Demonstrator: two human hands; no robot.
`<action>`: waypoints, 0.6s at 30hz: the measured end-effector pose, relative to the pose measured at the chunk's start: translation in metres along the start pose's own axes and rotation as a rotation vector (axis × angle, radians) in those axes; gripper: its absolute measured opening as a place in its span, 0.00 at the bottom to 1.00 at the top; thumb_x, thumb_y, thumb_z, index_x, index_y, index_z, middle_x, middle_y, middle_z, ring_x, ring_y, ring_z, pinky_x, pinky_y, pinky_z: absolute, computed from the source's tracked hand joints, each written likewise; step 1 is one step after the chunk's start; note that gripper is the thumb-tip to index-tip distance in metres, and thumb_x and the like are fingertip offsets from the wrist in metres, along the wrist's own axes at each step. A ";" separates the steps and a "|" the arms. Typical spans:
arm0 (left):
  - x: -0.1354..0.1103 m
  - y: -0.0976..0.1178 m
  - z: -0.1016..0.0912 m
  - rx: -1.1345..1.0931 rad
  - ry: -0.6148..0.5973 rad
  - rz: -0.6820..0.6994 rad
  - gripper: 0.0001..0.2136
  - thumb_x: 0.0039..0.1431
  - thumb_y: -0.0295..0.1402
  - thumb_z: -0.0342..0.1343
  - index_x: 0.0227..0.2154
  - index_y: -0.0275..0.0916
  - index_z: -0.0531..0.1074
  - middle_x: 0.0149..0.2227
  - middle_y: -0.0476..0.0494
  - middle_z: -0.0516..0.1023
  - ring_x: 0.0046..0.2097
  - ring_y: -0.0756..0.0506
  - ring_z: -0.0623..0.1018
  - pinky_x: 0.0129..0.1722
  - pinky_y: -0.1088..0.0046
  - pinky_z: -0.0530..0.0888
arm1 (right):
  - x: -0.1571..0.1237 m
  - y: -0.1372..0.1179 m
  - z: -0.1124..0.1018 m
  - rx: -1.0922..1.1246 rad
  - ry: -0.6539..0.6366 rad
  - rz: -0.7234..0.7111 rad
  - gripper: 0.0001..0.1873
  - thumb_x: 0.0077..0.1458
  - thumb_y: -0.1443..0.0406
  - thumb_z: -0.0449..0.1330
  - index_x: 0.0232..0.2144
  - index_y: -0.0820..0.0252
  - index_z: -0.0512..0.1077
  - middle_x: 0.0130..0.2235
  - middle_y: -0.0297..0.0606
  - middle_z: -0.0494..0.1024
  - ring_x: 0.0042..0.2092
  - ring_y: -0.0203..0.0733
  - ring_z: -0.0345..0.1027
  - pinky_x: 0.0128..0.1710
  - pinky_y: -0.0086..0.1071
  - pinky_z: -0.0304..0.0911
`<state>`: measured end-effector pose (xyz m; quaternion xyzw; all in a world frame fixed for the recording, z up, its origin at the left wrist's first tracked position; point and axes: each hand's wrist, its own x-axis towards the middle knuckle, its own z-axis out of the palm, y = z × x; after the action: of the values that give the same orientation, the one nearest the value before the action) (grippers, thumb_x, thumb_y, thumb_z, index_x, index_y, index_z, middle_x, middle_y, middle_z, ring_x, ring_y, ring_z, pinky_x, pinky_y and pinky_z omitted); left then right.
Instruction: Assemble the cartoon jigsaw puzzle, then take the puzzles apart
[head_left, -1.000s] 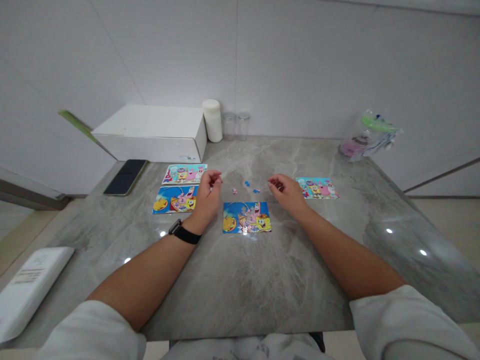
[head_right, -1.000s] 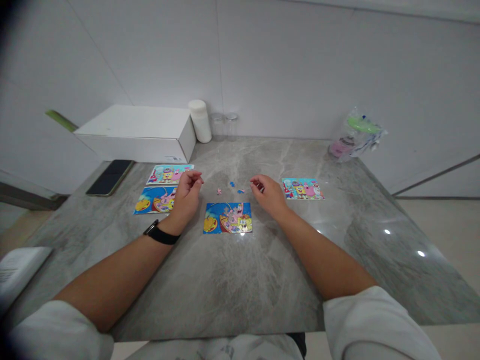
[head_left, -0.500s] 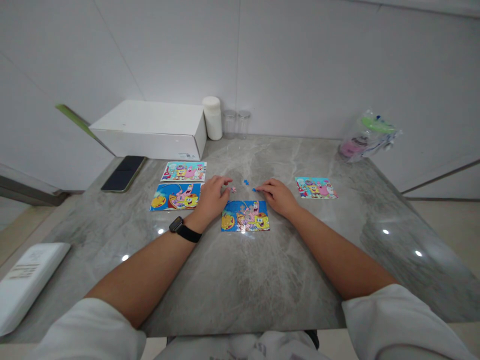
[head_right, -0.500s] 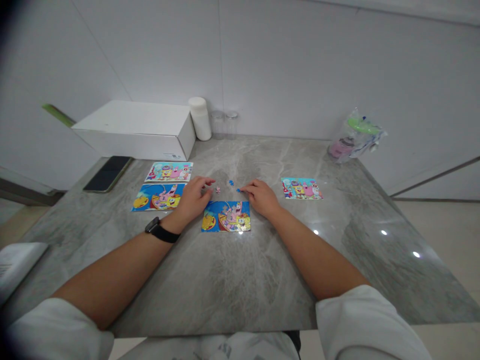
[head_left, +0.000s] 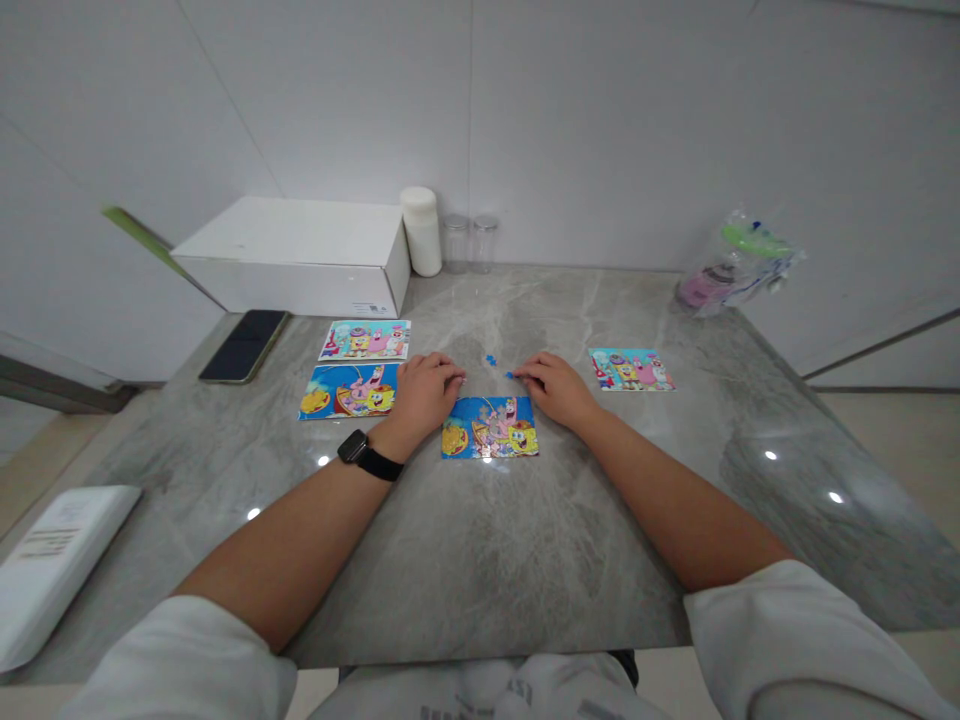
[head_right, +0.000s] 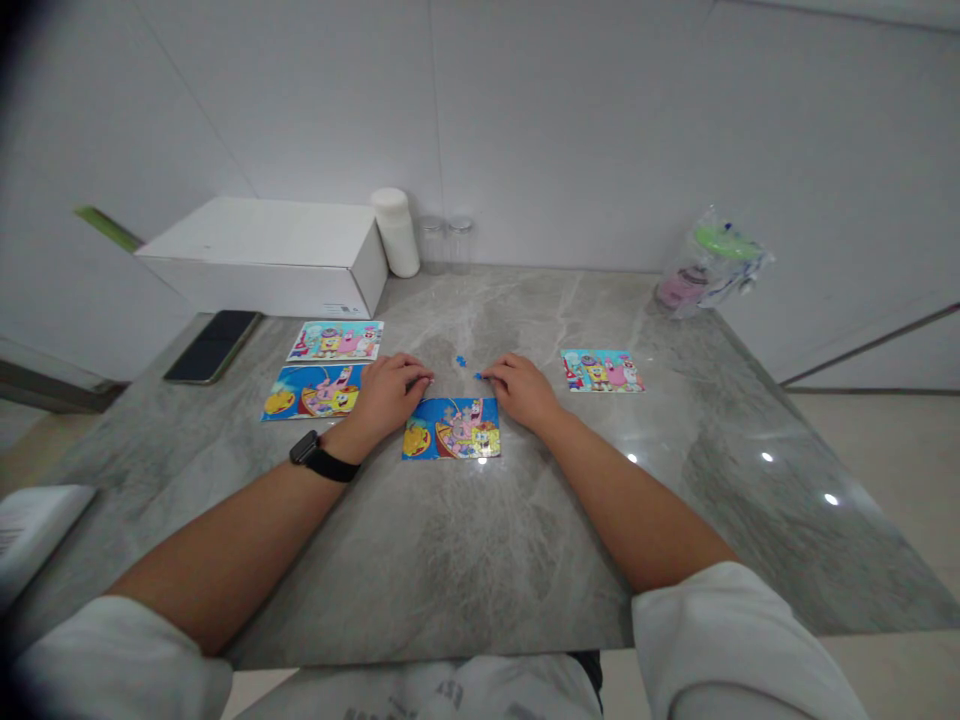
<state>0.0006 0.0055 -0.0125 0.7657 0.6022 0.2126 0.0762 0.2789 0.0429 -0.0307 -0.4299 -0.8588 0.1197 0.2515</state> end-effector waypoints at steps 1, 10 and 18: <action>0.000 0.001 -0.002 0.000 -0.003 -0.013 0.10 0.69 0.36 0.56 0.43 0.46 0.84 0.50 0.42 0.81 0.53 0.35 0.75 0.55 0.51 0.68 | 0.000 0.000 -0.001 0.004 -0.003 0.005 0.14 0.63 0.72 0.60 0.46 0.56 0.83 0.45 0.43 0.80 0.48 0.47 0.72 0.53 0.41 0.67; -0.001 0.000 -0.003 0.013 0.006 -0.055 0.10 0.67 0.39 0.59 0.45 0.45 0.82 0.50 0.40 0.80 0.53 0.34 0.75 0.53 0.52 0.69 | 0.001 0.000 -0.002 -0.009 -0.015 0.032 0.11 0.65 0.67 0.62 0.47 0.58 0.82 0.44 0.44 0.80 0.46 0.47 0.72 0.50 0.39 0.67; 0.001 -0.005 0.002 0.014 0.054 -0.042 0.06 0.65 0.36 0.61 0.39 0.43 0.80 0.47 0.37 0.79 0.51 0.33 0.76 0.51 0.51 0.71 | 0.000 0.001 -0.002 -0.004 -0.005 0.044 0.10 0.64 0.67 0.62 0.44 0.56 0.82 0.44 0.43 0.79 0.46 0.47 0.72 0.50 0.40 0.68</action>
<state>-0.0029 0.0079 -0.0159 0.7473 0.6216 0.2275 0.0591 0.2804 0.0438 -0.0292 -0.4488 -0.8501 0.1247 0.2458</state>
